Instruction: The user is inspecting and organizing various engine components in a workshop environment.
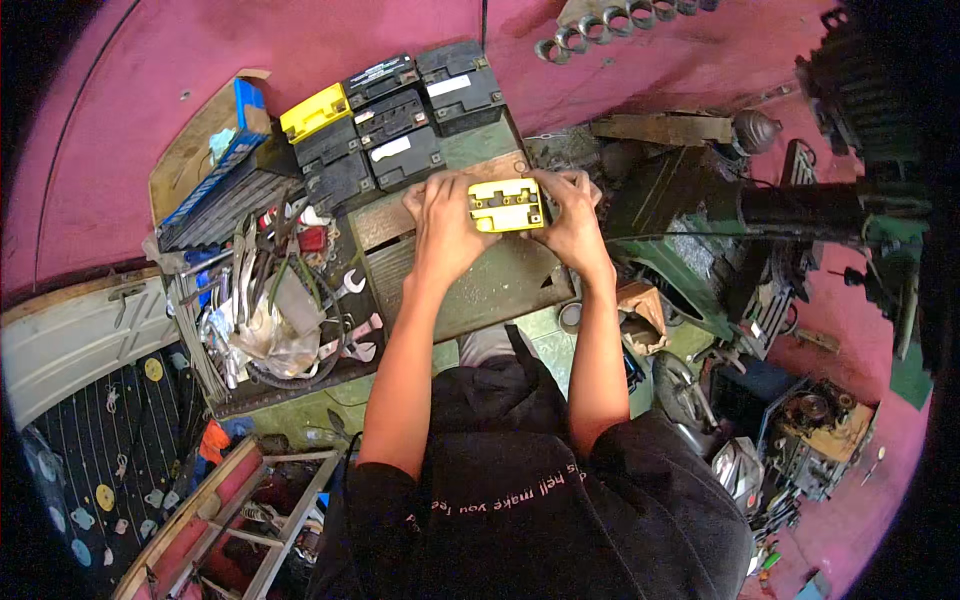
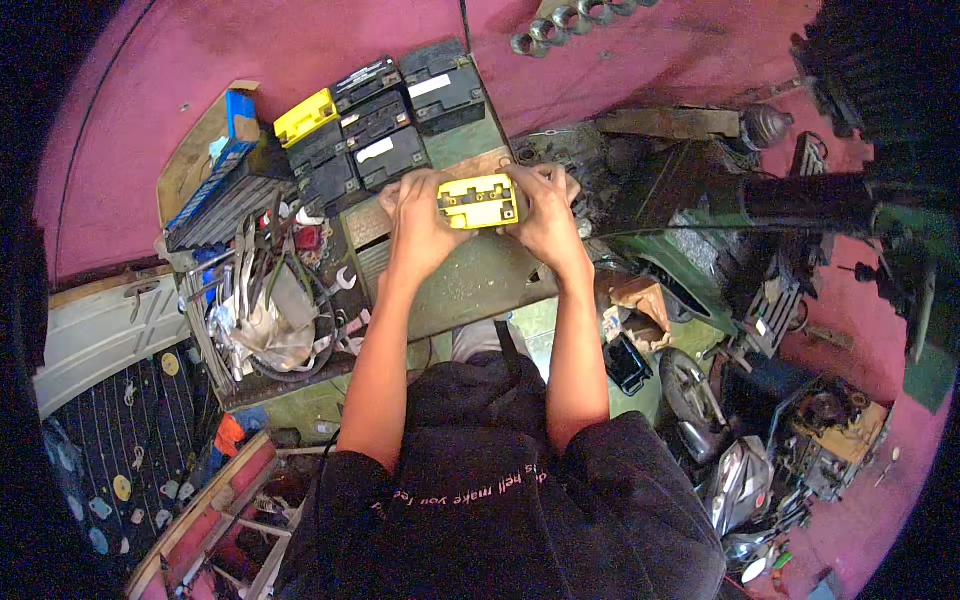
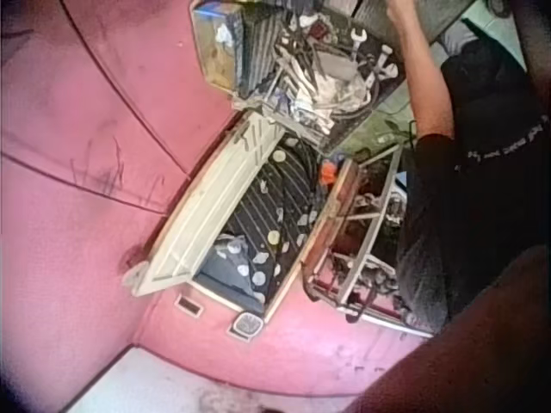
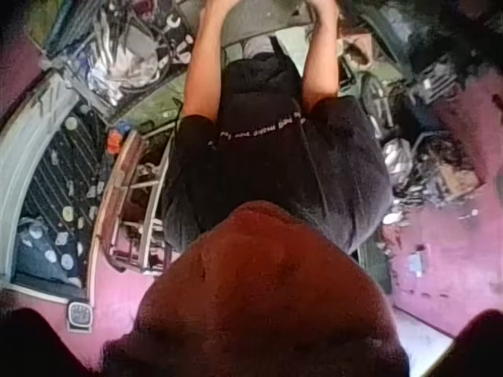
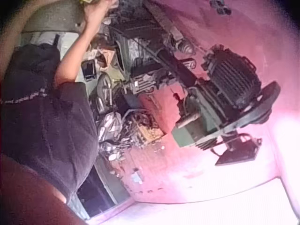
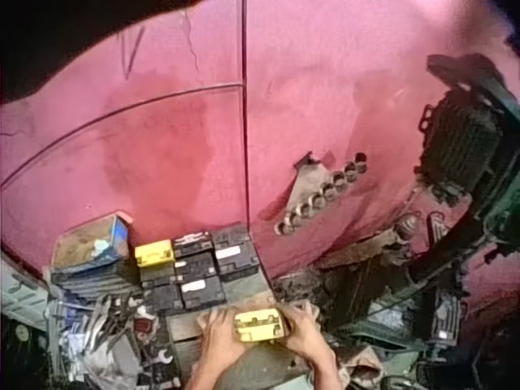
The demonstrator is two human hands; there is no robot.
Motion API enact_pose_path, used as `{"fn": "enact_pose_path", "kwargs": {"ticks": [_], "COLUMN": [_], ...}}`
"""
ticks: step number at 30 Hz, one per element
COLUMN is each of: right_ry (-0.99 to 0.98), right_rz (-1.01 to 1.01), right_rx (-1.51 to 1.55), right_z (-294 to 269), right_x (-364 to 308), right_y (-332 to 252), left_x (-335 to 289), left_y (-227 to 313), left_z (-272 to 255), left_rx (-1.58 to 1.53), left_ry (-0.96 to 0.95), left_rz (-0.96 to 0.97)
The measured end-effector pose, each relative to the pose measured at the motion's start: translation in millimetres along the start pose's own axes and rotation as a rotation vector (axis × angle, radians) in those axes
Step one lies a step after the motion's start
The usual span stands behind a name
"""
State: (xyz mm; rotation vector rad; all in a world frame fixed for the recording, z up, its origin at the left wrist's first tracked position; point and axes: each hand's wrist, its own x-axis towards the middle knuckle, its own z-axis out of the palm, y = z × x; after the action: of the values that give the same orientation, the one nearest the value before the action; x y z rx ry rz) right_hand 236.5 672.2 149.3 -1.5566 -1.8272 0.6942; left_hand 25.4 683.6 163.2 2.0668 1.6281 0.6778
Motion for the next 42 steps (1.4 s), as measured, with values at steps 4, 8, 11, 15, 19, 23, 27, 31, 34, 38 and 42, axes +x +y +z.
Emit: {"fn": "enact_pose_path", "kwargs": {"ticks": [4, 8, 11, 15, 19, 23, 27, 31, 34, 38, 42], "right_ry": [0.008, 0.050, 0.033, 0.029, 0.035, 0.063, 0.108, 0.171, 0.213, 0.206, 0.205], "right_rz": [0.016, -0.022, -0.018, -0.052, -0.078, -0.056, -0.070, -0.114, -0.097, -0.081, -0.090], "right_rx": [0.001, -0.027, 0.016, 0.014, 0.015, 0.005, -0.059, -0.077, -0.104, -0.051, -0.093], "right_z": [13, 31, 40, 47, 51, 55, 62, 71, 84, 86, 88], "right_x": [37, 66, 80, 95, 100, 94, 89, 74, 68, 77, 76], "right_y": [22, 38, 48, 55, 60, 59, 65, 69, 70, 72, 78], "left_x": [34, 51, 58, 64, 62, 52, 39, 37, 35, 36, 38], "left_y": [-9, -24, -31, -39, -43, -49, -61, -63, -67, -76, -78], "left_z": [10, 30, 41, 49, 54, 63, 72, 77, 84, 87, 87], "left_rx": [0.105, 0.152, 0.161, 0.200, 0.258, 0.322, 0.380, 0.388, 0.428, 0.429, 0.441], "left_ry": [0.019, 0.102, 0.174, 0.139, 0.166, 0.265, 0.231, 0.262, 0.344, 0.348, 0.331], "left_rz": [0.016, -0.017, -0.035, -0.094, -0.076, -0.027, -0.003, -0.005, -0.014, -0.031, -0.031]}}
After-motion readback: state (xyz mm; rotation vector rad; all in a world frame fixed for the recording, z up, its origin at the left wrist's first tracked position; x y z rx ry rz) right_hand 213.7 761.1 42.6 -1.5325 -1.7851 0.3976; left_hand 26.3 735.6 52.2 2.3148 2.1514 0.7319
